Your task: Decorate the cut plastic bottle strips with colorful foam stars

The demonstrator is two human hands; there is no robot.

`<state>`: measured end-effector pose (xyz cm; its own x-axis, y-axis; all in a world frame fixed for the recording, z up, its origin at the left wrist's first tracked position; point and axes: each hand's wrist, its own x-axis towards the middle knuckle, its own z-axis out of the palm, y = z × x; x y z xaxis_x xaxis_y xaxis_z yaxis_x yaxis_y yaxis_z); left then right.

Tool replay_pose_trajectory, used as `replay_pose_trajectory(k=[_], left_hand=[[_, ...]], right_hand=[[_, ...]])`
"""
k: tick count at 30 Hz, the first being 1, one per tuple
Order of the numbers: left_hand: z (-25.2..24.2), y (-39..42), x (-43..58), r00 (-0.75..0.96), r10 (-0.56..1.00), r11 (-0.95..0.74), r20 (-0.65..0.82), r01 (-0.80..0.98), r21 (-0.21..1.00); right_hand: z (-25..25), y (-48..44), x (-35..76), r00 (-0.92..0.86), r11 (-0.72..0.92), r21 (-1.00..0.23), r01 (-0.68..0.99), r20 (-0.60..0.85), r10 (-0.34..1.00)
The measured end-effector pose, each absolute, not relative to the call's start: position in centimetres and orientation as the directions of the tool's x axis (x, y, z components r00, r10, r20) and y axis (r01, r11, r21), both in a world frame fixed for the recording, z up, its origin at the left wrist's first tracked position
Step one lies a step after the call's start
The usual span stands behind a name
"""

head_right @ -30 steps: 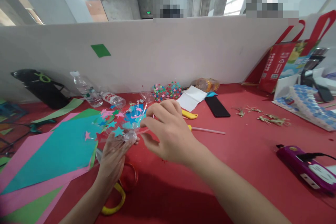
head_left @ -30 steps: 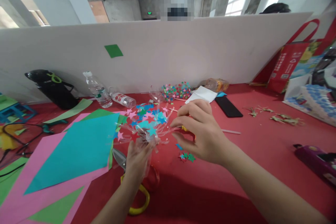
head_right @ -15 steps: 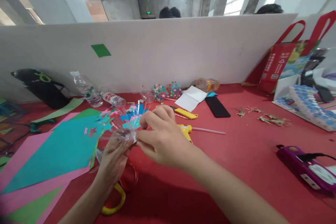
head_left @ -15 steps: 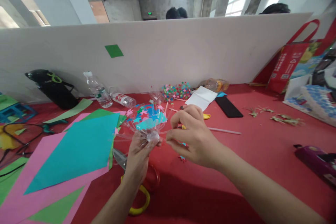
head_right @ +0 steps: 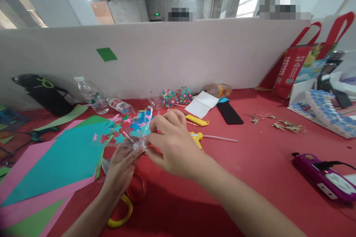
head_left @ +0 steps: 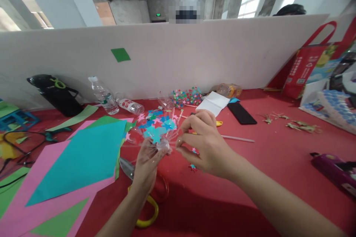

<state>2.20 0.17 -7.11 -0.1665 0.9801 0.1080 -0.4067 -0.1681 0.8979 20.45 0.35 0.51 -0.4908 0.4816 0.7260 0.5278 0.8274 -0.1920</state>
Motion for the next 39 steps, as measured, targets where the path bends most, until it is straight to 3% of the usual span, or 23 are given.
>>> replay_pose_trajectory(k=[9,23,27,32,39], left_hand=[[-8.2,0.4,1.8,-0.226,0.967,-0.196,0.117,-0.367,0.909],[-8.3,0.6,1.7,-0.299,0.943,-0.245,0.144,-0.335,0.910],[-8.3,0.7,1.8,-0.319,0.939,-0.246,0.131,-0.355,0.902],[-9.3,0.8,1.0,-0.298,0.944,-0.266,0.143,-0.428,0.864],[-8.5,0.6,1.6,-0.324,0.939,-0.238,0.118,-0.361,0.902]], right_hand=[[1.2,0.3,21.0,-0.453,0.816,-0.246,0.523,0.731,0.510],[1.7,0.3,21.8,-0.428,0.822,-0.196,0.535,0.775,0.464],[2.0,-0.5,21.6,-0.357,0.833,-0.115,0.541,0.865,0.352],[1.3,-1.7,20.3,-0.434,0.849,0.069,0.524,0.880,0.196],[0.2,-1.3,20.2,-0.422,0.821,0.041,0.569,0.872,0.249]])
